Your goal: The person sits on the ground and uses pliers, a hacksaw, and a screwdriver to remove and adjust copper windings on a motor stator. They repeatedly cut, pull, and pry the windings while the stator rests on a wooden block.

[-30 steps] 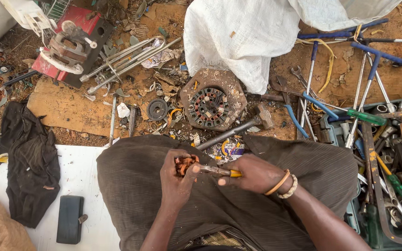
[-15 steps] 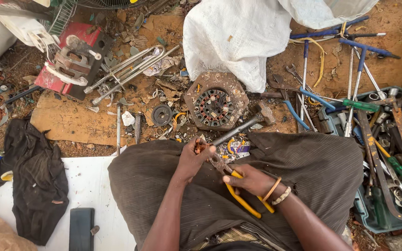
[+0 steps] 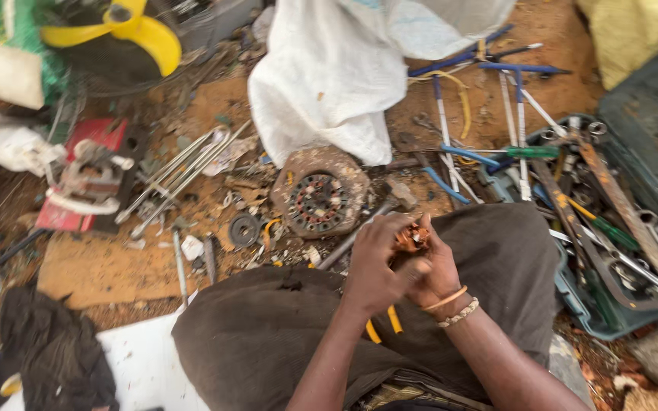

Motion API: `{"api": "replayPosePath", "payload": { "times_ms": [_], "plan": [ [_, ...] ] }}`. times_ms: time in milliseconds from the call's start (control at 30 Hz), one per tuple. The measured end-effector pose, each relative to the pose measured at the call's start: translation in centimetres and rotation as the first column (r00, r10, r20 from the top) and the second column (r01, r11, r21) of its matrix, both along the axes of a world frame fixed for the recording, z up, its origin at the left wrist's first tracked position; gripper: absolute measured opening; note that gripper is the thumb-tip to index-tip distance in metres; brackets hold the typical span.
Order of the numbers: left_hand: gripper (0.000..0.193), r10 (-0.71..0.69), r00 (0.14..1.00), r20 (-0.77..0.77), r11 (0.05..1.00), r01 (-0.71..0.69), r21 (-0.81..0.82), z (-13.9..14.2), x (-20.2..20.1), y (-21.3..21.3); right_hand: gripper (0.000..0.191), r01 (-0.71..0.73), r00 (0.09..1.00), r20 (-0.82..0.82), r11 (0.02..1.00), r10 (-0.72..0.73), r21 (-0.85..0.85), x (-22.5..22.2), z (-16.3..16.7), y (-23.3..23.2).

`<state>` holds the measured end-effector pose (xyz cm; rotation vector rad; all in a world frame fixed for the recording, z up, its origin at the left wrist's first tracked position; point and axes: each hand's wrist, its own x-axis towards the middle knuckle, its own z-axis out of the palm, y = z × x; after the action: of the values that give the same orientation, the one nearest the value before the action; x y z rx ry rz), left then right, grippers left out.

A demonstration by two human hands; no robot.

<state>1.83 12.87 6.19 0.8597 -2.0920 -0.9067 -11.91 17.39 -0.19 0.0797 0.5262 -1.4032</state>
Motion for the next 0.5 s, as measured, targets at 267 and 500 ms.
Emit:
{"api": "replayPosePath", "payload": {
  "times_ms": [267,500],
  "plan": [
    [0.089,-0.185,0.977,-0.109,0.982,0.18,-0.061,4.1,-4.4,2.2,0.054,0.251,0.967,0.07,0.964,-0.245,-0.089,-6.4,6.8,7.6],
    [0.05,-0.118,0.919,-0.376,0.983,0.162,0.089,1.3,-2.4,-2.2,0.047,0.674,0.702,-0.178,0.724,-0.69,-0.149,-19.1,11.2,26.6]
  ]
}}
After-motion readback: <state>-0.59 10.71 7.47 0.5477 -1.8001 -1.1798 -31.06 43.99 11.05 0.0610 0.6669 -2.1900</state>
